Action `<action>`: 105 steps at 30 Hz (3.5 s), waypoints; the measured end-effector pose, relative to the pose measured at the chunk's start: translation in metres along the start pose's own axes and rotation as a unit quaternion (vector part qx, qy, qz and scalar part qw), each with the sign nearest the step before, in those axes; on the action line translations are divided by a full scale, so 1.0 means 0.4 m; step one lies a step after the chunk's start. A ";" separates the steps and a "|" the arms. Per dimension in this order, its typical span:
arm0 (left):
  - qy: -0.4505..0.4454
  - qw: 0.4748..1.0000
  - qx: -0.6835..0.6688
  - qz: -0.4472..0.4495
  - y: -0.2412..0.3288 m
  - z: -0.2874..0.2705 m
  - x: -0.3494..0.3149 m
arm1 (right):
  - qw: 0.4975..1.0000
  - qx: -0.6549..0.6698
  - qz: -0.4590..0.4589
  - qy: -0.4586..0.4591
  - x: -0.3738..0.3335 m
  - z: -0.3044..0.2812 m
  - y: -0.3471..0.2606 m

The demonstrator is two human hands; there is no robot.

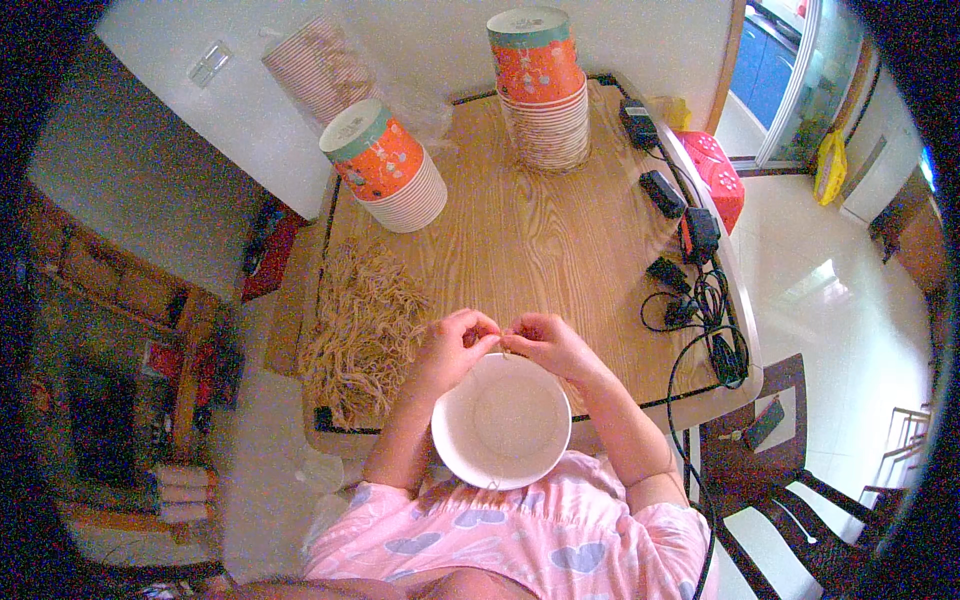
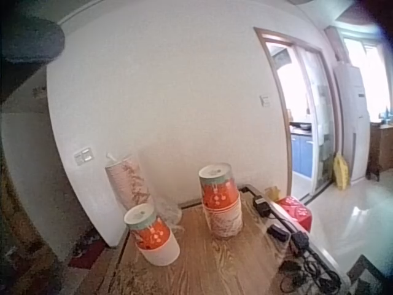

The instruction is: Threading a white string through pre-cut holes in decorative paper cups as part of a manufacturing or packaging workflow.

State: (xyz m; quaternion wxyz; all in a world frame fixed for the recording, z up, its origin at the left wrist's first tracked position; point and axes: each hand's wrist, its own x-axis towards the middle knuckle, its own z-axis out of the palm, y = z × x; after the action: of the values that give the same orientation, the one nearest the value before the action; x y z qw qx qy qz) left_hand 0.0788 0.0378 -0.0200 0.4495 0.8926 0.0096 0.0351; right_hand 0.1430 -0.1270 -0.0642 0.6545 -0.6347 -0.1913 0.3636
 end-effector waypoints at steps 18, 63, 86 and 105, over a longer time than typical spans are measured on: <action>-0.014 0.997 0.031 0.063 -0.010 0.013 0.004 | 0.996 -0.019 -0.057 -0.065 0.031 -0.014 0.034; -0.049 0.914 -0.402 -0.027 0.030 -0.025 -0.063 | 0.996 0.013 -0.089 0.028 -0.082 0.028 -0.102; -0.057 0.987 -0.042 0.147 0.058 -0.038 -0.134 | 0.996 -0.026 -0.080 0.002 -0.167 0.053 -0.093; 0.034 0.994 -0.011 0.108 0.072 -0.017 -0.133 | 0.991 -0.117 -0.059 -0.031 -0.175 0.053 -0.137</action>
State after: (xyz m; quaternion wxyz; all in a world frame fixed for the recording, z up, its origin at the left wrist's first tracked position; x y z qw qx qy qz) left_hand 0.0250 0.0236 0.0044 0.4525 0.8816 -0.0715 0.1140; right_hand 0.0943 -0.1590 0.0061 0.5897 -0.6827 -0.2900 0.3194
